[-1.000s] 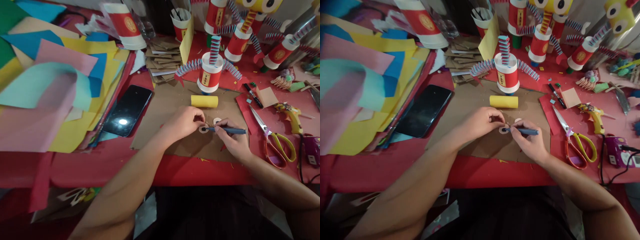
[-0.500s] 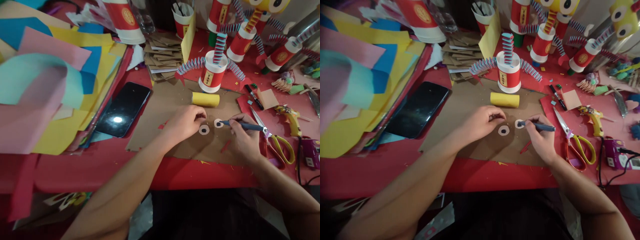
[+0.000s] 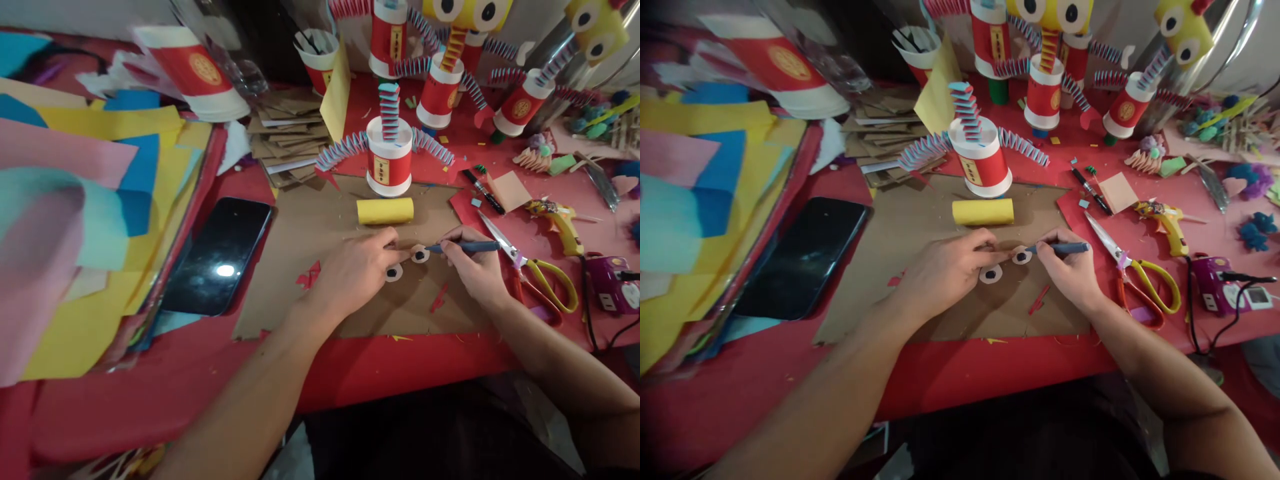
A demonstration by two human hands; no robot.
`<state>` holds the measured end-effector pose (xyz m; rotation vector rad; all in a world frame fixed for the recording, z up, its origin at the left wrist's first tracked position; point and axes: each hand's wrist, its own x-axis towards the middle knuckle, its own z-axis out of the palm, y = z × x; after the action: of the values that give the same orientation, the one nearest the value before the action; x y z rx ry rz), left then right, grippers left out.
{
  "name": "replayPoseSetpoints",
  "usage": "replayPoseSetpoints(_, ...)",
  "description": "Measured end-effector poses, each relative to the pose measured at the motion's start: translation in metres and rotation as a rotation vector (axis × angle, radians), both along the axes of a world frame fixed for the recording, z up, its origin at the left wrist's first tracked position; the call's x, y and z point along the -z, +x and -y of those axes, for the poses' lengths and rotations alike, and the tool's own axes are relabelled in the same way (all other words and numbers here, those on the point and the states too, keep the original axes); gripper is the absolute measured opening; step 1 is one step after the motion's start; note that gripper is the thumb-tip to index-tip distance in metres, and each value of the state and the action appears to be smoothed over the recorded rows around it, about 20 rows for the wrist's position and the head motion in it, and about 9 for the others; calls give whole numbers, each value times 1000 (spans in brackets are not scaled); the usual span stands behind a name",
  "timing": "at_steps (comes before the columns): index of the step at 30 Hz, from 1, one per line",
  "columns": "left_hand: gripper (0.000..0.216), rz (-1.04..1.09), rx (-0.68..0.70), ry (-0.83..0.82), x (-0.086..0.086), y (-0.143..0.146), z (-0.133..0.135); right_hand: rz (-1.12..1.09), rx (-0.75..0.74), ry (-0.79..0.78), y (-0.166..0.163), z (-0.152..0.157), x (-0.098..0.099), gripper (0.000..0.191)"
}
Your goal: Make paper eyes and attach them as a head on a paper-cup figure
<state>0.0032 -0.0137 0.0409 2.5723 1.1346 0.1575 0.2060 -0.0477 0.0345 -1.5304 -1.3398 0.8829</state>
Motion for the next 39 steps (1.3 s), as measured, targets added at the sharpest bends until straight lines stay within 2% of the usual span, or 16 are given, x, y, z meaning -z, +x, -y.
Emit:
replayPoseSetpoints(11, 36, 19, 26, 12, 2, -1, -1, 102, -39, -7, -4, 2, 4, 13)
replayPoseSetpoints(17, 36, -24, 36, 38, 0, 0, 0, 81, 20, 37, -3, 1, 5, 13)
replayPoseSetpoints(27, 34, -7, 38, 32, 1, 0, 0, 106, -15, 6, -6, 1, 5, 12)
replayPoseSetpoints(39, 39, -119, 33, 12, -3, 2, -1, 121, -44, 37, -5, 1, 10, 13)
